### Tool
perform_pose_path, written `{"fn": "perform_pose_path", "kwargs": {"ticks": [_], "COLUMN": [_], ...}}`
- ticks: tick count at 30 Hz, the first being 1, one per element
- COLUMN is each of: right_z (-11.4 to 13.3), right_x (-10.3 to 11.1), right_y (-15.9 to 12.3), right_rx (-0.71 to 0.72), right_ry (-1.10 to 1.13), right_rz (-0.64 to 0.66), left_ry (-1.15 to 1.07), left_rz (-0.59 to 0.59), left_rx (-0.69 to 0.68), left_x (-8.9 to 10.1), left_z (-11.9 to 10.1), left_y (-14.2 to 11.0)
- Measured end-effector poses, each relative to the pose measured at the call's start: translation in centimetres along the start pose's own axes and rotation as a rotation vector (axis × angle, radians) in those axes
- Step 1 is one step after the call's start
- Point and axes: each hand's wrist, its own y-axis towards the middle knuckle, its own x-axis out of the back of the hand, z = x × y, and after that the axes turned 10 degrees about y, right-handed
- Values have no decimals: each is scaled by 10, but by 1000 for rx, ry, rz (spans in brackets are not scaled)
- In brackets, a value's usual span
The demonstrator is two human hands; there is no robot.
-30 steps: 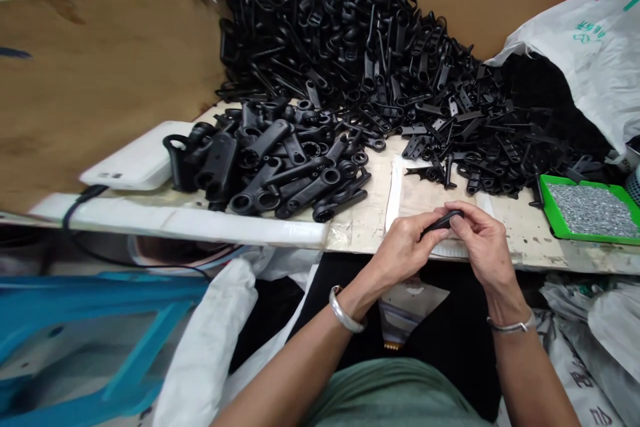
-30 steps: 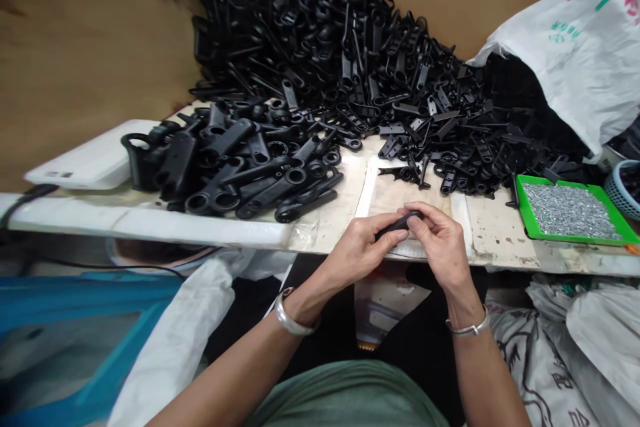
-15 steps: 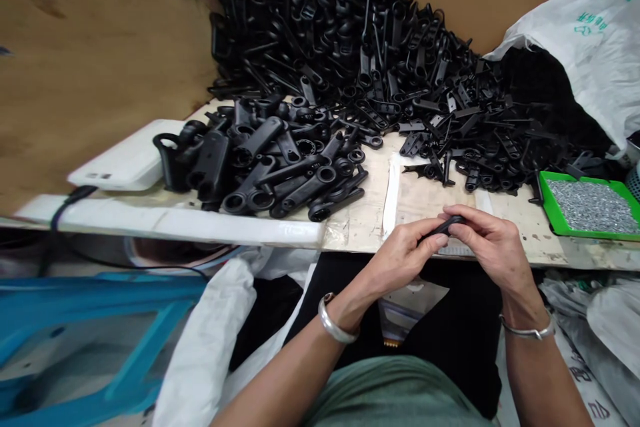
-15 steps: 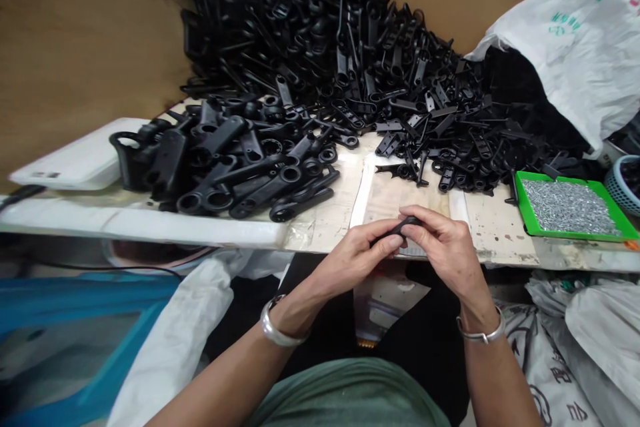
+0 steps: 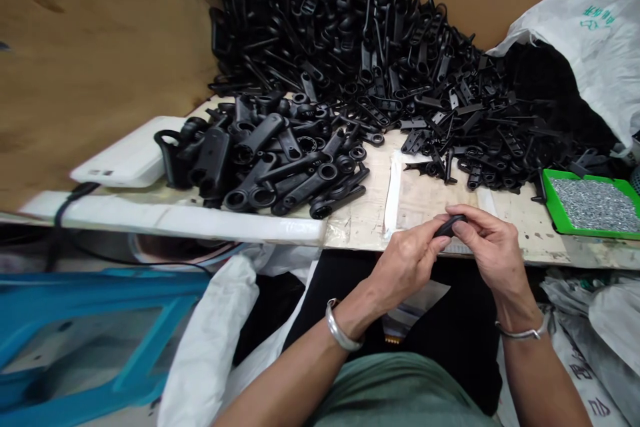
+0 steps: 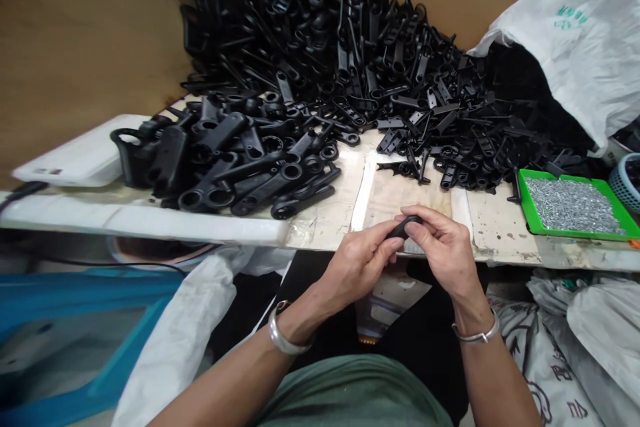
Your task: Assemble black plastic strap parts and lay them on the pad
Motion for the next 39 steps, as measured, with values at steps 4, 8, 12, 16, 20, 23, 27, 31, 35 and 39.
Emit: {"fn": "perform_pose_path", "kwargs": {"ticks": [4, 8, 12, 16, 20, 23, 27, 31, 35, 39], "right_z": [-6, -11, -6, -3, -15, -24, -25, -22, -25, -28], "right_x": [-3, -1, 6, 6, -1, -6, -12, -16, -29, -44], "right_y": [-4, -2, -2, -6, -10, -9, -8, -10, -15, -21], "right_rx": [38, 14, -14, 9, 36, -29, -73, -106, -163, -184], "right_ry": [29, 49, -40, -28, 29, 152, 294, 496, 681, 693], "right_rz": [-71, -58, -14, 2, -42, -50, -219, -386, -380, -365], "left_ry": [72, 138, 195, 226, 244, 251, 5, -534, -829, -879], "left_rz": [25, 60, 152, 200, 214, 221, 45, -180, -142, -211], "left_rx": [-29, -66, -91, -96, -77, -41, 18, 252, 375, 390], "left_x": [3, 9, 18, 22, 22, 24, 24, 12, -12, -25], "left_z": [1, 2, 2, 4, 6, 6, 7, 9, 2, -7], "left_y": [2, 6, 8, 5, 3, 6, 12, 7, 2, 6]}}
